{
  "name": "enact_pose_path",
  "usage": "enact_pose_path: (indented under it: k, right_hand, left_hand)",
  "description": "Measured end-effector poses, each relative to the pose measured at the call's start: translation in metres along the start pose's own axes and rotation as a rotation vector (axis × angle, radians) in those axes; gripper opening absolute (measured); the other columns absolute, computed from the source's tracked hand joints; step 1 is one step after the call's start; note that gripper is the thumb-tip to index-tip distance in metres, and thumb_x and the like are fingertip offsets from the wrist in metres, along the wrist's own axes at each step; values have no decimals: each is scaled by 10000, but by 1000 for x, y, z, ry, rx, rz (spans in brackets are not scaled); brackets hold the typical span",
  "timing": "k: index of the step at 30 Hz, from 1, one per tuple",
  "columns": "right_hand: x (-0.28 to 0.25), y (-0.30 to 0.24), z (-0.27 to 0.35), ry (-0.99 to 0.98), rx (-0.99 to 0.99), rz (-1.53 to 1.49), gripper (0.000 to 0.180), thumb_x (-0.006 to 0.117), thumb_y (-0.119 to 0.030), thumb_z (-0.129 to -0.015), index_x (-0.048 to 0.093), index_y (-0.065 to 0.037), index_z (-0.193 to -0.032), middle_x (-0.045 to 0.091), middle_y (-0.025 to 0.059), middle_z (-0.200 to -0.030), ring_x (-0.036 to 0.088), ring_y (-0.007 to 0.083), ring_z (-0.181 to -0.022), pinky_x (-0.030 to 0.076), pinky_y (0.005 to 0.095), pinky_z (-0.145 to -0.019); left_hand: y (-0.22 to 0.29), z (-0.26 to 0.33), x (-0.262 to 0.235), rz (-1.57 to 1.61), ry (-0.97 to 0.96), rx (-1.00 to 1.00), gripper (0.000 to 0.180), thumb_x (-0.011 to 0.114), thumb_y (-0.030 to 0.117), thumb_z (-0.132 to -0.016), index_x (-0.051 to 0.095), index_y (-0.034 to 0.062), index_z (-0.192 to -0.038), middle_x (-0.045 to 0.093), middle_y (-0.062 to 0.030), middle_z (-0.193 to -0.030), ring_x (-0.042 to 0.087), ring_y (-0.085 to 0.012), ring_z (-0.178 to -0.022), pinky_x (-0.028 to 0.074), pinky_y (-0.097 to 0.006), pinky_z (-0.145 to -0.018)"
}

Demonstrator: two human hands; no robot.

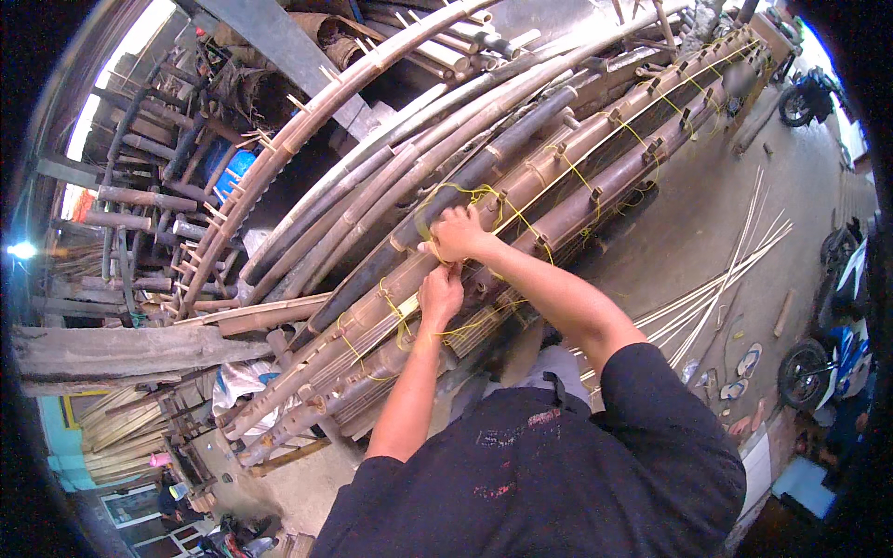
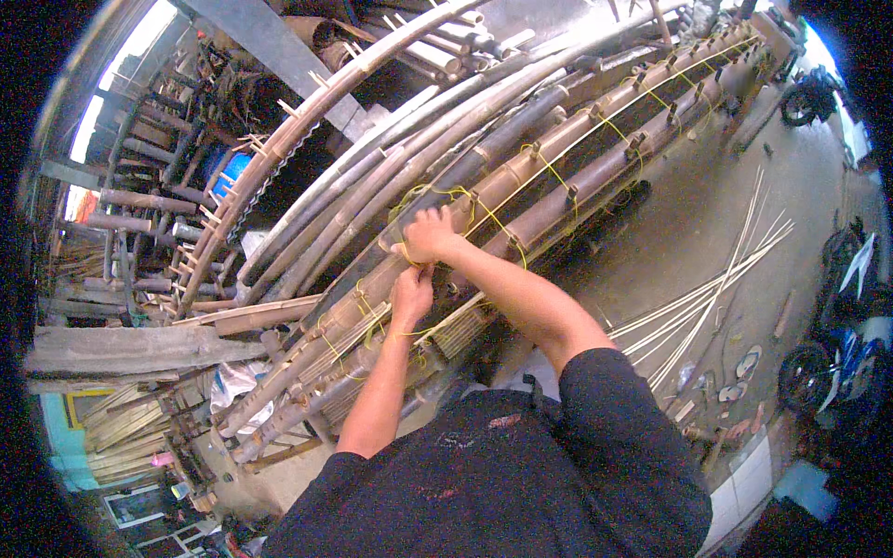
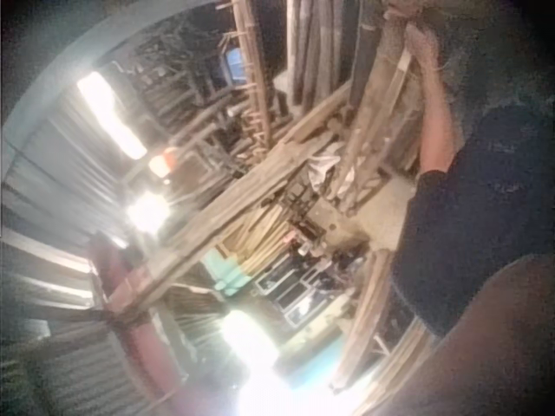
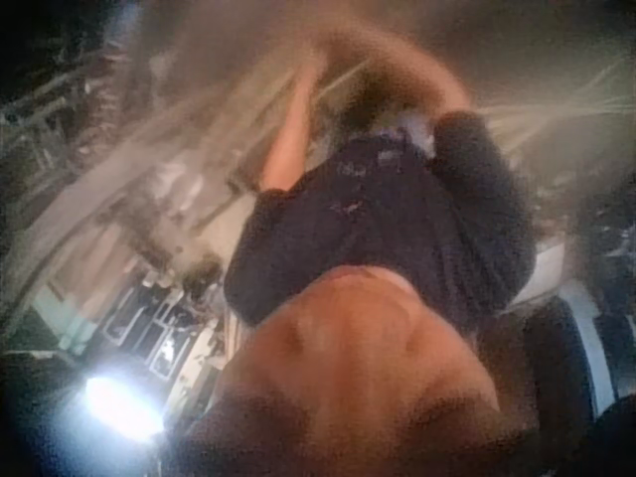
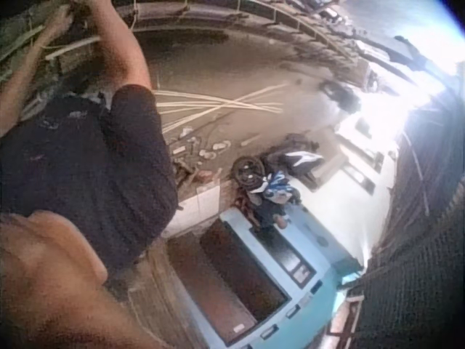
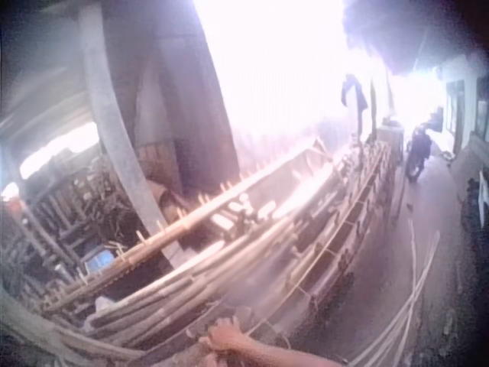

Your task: The person repeatedly ties thin bamboo strips to a curved bamboo frame using yellow string. They wrap the string around the frame and strips, pull it tight, and tie knots to secure the strips in place. The person briefly picks up a red helmet and places it on the frame before resuming the tying task.

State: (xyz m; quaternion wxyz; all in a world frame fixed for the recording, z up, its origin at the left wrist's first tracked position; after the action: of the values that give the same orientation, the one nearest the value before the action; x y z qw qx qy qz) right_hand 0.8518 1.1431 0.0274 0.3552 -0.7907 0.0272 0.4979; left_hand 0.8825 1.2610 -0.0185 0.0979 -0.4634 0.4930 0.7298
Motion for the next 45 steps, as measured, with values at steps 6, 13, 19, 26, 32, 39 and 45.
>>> enact_pose_path:
  k: [6, 13, 19, 26, 32, 39, 45]
  right_hand:
    - [-49, -61, 102, -621, -223, -758, 384, 525, -306, -988, 616, 31, -828, 627, 183, -743, 591, 274, -700, 493, 422, -672]
    - [15, -33, 168, -411, -249, -549, 421, 549, -265, -937, 549, 13, -620, 526, 235, -603, 535, 438, -573, 448, 496, -585]
    - [4, -38, 208, -313, -368, -240, 397, 590, -316, -916, 588, -81, -597, 582, 142, -591, 623, 331, -682, 443, 448, -984]
    - [94, 37, 304, -457, 198, 302, 201, 599, -250, -801, 717, -109, -719, 700, 115, -747, 668, 303, -762, 483, 472, -804]
    - [98, -46, 252, -310, 159, -434, 242, 591, -230, -819, 690, -9, -820, 705, 143, -796, 655, 338, -699, 531, 436, -619]
    - [210, -108, 208, -383, 891, -1827, 277, 563, -390, -948, 649, -127, -928, 640, -15, -799, 616, 164, -696, 515, 336, -651]
    - [107, -88, 182, 662, 1067, -1791, 284, 536, -435, -963, 656, -178, -984, 642, -28, -880, 602, 138, -878, 477, 328, -751]
  left_hand:
    - [0, 11, -10, -112, 50, -6, 291, 507, 341, -974, 683, 108, -985, 689, -216, -875, 653, -450, -858, 501, -537, -748]
    - [39, -39, -52, 556, 146, 204, 166, 567, 165, -971, 690, 55, -989, 664, -66, -752, 653, -160, -730, 487, -318, -645]
    - [-22, -136, -14, -218, 103, -20, 324, 513, 308, -963, 714, 65, -1035, 691, -229, -1015, 652, -434, -986, 511, -523, -838]
    - [-123, -201, -82, -286, 132, 200, 230, 587, 188, -899, 667, 10, -778, 666, -173, -731, 593, -285, -594, 458, -434, -580]
    - [-65, -51, -138, -228, -479, -94, 357, 564, 274, -956, 623, -57, -835, 665, -213, -860, 653, -330, -796, 481, -444, -712]
    - [-188, 13, -47, 118, -433, 330, 130, 600, 47, -889, 662, -53, -945, 676, -121, -784, 663, -212, -724, 526, -324, -688]
    - [-134, 49, -72, -102, -223, 236, 217, 666, 158, -884, 630, -28, -989, 672, -105, -852, 634, -254, -772, 501, -370, -729]
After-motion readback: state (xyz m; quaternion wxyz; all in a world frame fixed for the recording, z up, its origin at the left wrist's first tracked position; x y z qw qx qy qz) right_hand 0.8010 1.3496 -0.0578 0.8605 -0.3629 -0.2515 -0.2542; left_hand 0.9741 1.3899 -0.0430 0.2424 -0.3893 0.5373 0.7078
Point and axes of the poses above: each hand's wrist, its own z-axis away from the middle knuckle, its own x-axis out of the palm, y = z × x, the point moved 8 cm from there along -z, towards the middle knuckle
